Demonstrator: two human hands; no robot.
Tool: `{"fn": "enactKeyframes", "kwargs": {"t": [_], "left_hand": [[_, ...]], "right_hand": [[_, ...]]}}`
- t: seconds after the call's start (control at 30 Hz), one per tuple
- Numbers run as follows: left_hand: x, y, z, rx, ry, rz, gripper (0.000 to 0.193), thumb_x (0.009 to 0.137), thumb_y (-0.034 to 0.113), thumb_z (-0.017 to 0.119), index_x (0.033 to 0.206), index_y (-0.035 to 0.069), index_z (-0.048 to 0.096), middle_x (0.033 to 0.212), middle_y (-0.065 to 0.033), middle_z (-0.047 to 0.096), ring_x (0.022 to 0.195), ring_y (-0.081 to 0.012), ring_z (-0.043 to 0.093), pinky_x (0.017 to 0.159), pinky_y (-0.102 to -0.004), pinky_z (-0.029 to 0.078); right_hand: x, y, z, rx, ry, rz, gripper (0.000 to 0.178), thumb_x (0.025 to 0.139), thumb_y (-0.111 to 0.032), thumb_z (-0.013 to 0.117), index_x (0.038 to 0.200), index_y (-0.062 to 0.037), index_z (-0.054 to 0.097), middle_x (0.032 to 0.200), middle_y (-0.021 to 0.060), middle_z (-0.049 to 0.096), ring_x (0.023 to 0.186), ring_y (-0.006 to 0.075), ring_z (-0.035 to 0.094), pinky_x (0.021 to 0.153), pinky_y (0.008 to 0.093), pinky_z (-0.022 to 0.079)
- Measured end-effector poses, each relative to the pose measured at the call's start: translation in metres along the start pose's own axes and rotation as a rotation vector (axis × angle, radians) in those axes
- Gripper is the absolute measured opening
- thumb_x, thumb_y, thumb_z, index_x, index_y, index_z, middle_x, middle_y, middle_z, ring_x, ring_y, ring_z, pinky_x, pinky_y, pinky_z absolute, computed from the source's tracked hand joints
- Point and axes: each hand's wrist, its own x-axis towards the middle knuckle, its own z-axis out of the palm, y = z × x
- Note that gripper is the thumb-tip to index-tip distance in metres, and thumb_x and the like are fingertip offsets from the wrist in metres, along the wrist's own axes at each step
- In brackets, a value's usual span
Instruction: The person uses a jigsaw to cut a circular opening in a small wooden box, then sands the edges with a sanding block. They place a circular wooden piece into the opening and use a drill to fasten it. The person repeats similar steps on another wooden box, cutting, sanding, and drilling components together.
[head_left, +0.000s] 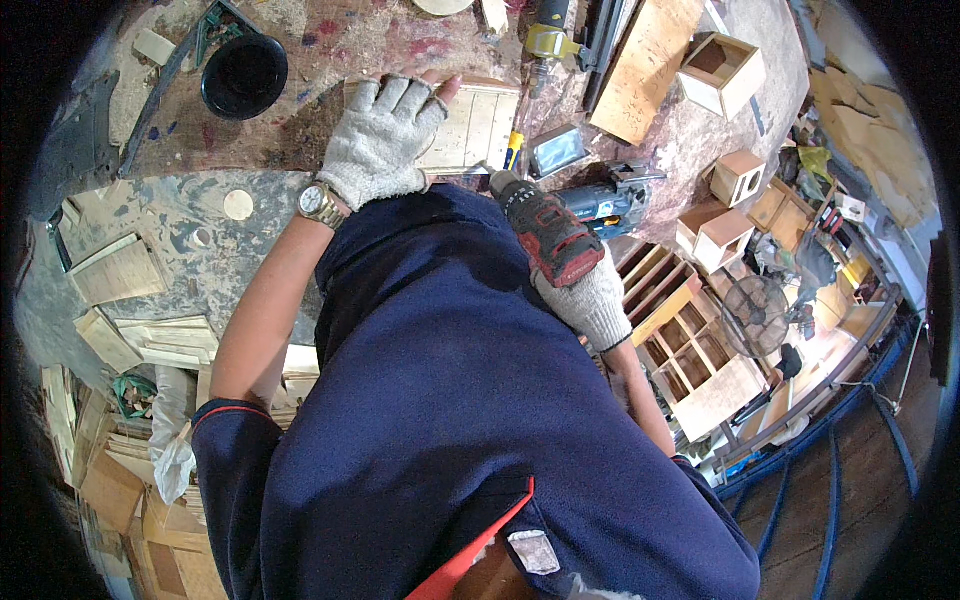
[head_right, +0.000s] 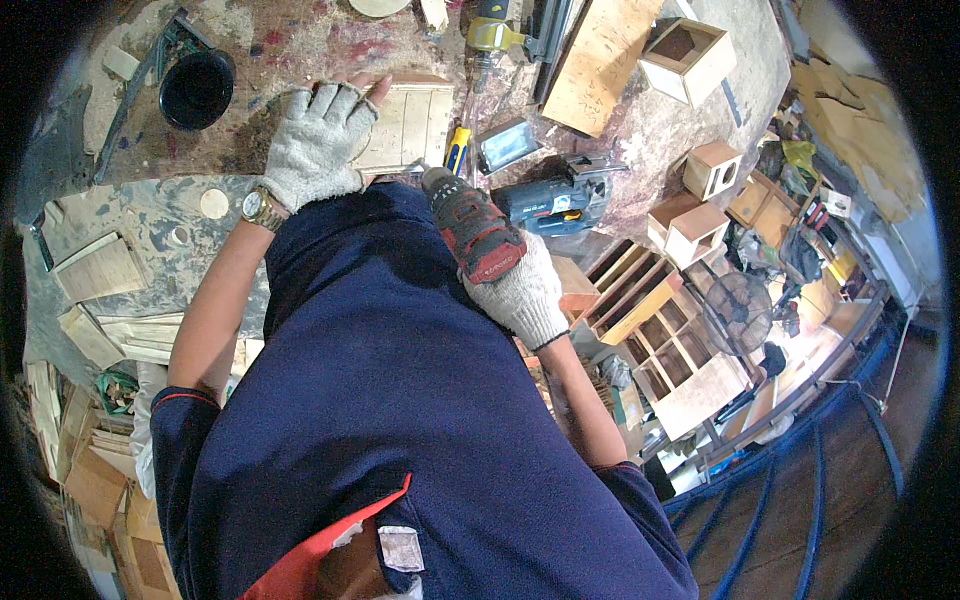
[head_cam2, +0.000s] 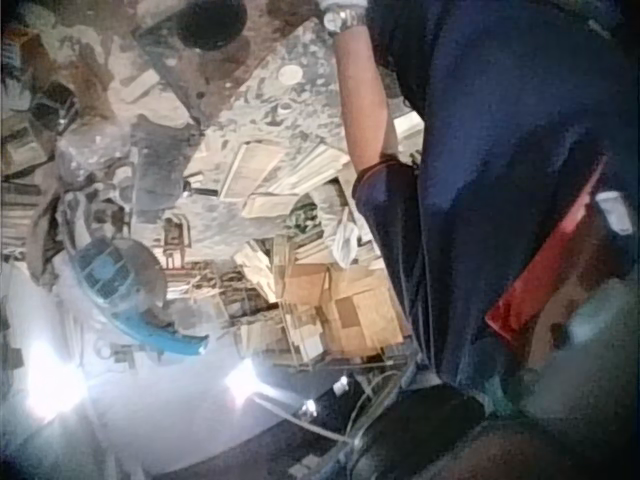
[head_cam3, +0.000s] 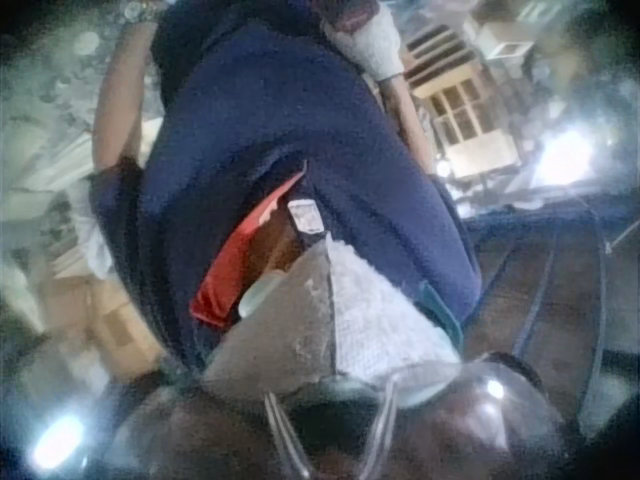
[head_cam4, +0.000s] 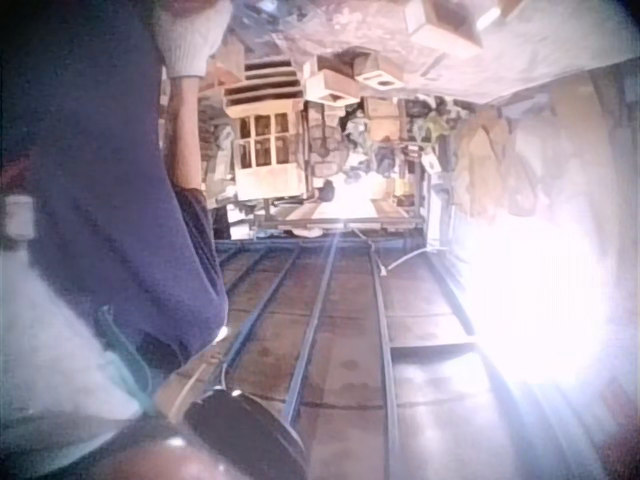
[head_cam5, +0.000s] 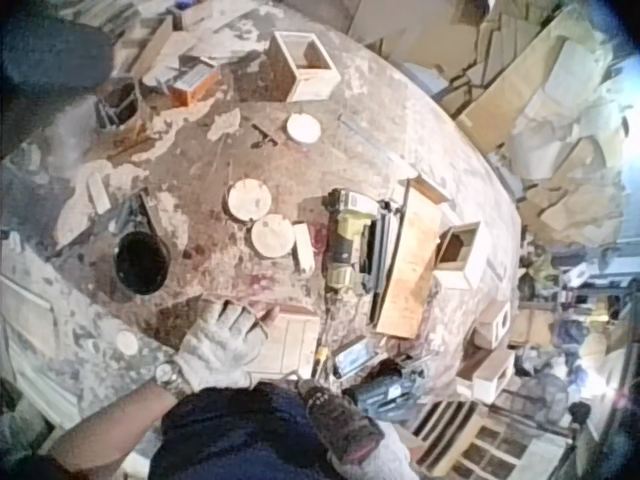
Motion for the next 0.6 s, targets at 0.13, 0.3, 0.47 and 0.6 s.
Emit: {"fn": "enactKeyframes", "kwargs": {"t": [0.13, 0.3, 0.47, 0.6], "left_hand": [[-0.001, 0.002, -0.003, -0.067, -0.076, -0.027, 0.125, 0.056, 0.055, 0.088, 0.161, 0.011, 0.036, 0.150, -0.0096, 0.052, 0.133, -0.0268, 0.050, 0.113, -0.0466, 0.037], [-0.001, 0.001, -0.005, -0.074, -0.061, -0.023, 0.127, 0.056, 0.055, 0.088, 0.162, 0.011, 0.035, 0.150, -0.0095, 0.052, 0.133, -0.0269, 0.050, 0.112, -0.0458, 0.038], [0.000, 0.002, -0.006, -0.054, -0.092, -0.023, 0.129, 0.055, 0.055, 0.089, 0.163, 0.011, 0.034, 0.150, -0.0094, 0.052, 0.133, -0.0263, 0.050, 0.112, -0.0453, 0.038], [0.000, 0.002, -0.007, -0.053, -0.106, -0.031, 0.130, 0.054, 0.054, 0.089, 0.163, 0.011, 0.033, 0.150, -0.0090, 0.052, 0.133, -0.0252, 0.049, 0.112, -0.0448, 0.037]], "right_hand": [[0.002, -0.003, -0.003, 0.032, -0.005, -0.005, 0.056, 0.077, -0.047, 0.080, 0.114, -0.0057, 0.070, 0.106, 0.0185, 0.074, 0.102, 0.0382, 0.071, 0.088, 0.0459, 0.058], [0.001, 0.002, -0.007, 0.081, 0.000, -0.033, 0.053, 0.076, -0.045, 0.082, 0.111, -0.0064, 0.072, 0.103, 0.0185, 0.075, 0.099, 0.0363, 0.072, 0.086, 0.0443, 0.058], [0.004, 0.005, 0.004, 0.058, 0.021, -0.082, 0.055, 0.074, -0.048, 0.082, 0.109, -0.0066, 0.072, 0.097, 0.0187, 0.074, 0.093, 0.0384, 0.071, 0.082, 0.0464, 0.057], [-0.001, -0.001, 0.002, -0.009, 0.039, -0.017, 0.058, 0.072, -0.048, 0.083, 0.110, -0.0070, 0.072, 0.095, 0.0186, 0.073, 0.091, 0.0402, 0.070, 0.081, 0.0484, 0.056]]}}
